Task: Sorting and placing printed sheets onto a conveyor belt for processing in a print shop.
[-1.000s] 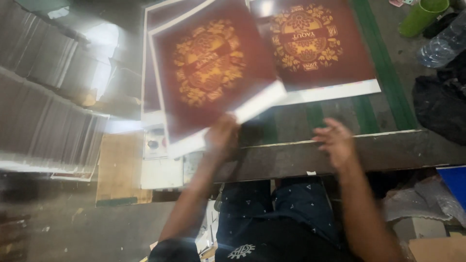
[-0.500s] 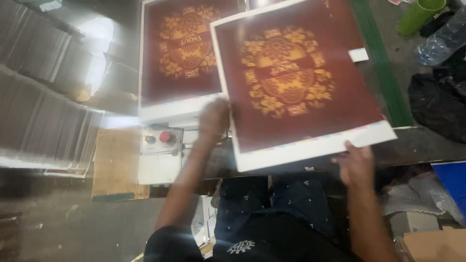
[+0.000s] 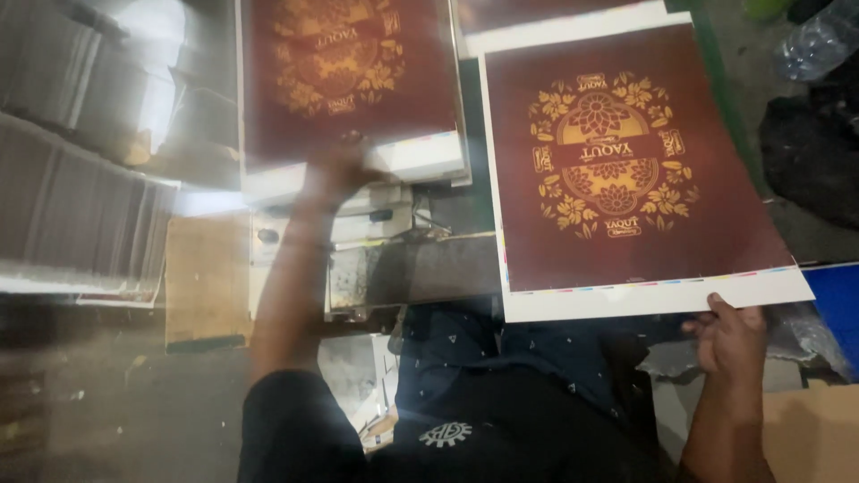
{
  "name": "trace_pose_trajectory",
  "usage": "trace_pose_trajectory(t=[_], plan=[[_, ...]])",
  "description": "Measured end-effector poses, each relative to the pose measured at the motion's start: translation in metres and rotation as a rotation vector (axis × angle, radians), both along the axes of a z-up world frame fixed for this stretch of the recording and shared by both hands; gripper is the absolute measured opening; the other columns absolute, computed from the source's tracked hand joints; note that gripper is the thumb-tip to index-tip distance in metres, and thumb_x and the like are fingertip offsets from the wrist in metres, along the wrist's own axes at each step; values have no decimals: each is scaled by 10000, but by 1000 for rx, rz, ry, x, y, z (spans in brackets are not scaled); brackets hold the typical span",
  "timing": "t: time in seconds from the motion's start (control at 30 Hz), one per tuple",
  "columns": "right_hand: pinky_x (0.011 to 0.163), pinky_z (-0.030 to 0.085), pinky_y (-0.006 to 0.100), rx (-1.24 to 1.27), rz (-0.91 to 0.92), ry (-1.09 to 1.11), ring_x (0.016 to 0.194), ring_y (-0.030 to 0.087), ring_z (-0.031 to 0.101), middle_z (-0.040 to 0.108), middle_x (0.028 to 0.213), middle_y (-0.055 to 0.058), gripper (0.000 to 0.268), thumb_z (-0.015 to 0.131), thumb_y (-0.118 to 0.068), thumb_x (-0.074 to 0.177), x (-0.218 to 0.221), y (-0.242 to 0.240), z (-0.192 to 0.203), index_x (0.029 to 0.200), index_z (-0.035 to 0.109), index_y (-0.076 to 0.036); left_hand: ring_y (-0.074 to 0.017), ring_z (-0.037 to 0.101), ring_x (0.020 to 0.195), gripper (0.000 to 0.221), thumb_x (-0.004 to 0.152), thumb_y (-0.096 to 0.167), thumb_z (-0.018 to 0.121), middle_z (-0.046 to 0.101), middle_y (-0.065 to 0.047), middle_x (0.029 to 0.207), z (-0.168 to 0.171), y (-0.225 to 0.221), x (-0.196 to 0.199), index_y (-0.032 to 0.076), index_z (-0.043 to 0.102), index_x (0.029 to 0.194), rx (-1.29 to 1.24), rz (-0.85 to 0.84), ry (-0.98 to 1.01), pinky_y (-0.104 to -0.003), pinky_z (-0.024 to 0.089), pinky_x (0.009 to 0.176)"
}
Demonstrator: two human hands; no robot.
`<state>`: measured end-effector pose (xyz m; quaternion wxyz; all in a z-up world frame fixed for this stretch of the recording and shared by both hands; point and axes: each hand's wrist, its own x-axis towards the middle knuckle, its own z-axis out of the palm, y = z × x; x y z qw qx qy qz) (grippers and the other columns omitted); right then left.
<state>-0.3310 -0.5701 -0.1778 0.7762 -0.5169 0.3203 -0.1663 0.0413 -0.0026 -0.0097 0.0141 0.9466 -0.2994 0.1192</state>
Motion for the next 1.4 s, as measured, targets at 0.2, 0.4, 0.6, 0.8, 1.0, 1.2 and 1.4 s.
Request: trace_pose_trajectory(t=[0.2, 0.4, 0.6, 0.8, 1.0, 1.2, 1.4], plan=[[583, 554, 303, -49, 39, -11, 803, 132, 625, 655, 1118, 55, 393, 584, -57, 1045, 29, 33, 34, 1433, 518, -67, -351, 698, 766, 210, 988, 322, 667, 700, -138, 844, 20, 5, -9, 113, 668, 962, 4, -103, -104, -498, 539, 652], [550, 530, 315, -102, 64, 31, 768, 165, 618, 654, 1109, 67, 393, 583, -49, 1026, 86, 29, 26, 1414, 516, -64, -331, 671, 666, 99, 1034, 116, 602, 656, -121, 763, 27, -6, -44, 98, 620, 938, -223, -39, -318, -490, 520, 589], [559, 534, 329, -34, 125, 43, 800, 205, 677, 664, 1104, 65, 425, 579, -119, 1049, 139, 16, 19, 1457, 469, -76, -346, 678, 727, 165, 901, 152, 677, 659, -120, 808, 49, -36, -90, 76, 584, 1015, -185, -31, -204, -500, 522, 611], [587, 532, 293, -56, 155, 72, 852, 227, 715, 713, 1117, 175, 608, 532, -199, 1050, 122, 35, 32, 1603, 293, -109, -346, 701, 909, 278, 910, 127, 695, 690, -152, 985, 56, -56, -122, 26, 612, 1155, -272, -29, -210, -475, 561, 739], [616, 558, 313, -58, 402, 75, 875, 246, 733, 732, 1168, 193, 616, 577, -260, 1001, 116, 131, 74, 1556, 418, -44, -337, 710, 1075, 239, 955, 124, 674, 708, -184, 1168, 16, -114, -153, 9, 661, 1165, -430, -309, -240, -437, 590, 882], [684, 611, 350, 129, 614, -175, 936, 185, 691, 690, 1144, 107, 490, 629, -262, 1007, 130, 190, 69, 1418, 505, -25, -344, 666, 1128, 304, 880, 190, 703, 663, -164, 1145, 23, -171, -201, 15, 617, 1114, -361, -411, -40, -456, 558, 901], [596, 589, 319, 200, 375, -238, 899, 197, 670, 644, 1165, 115, 441, 601, -148, 1008, 121, 158, 97, 1417, 480, -35, -315, 683, 1001, 252, 867, 228, 693, 686, -127, 1070, 17, -133, -153, 97, 650, 1079, -443, -373, -103, -460, 540, 858]])
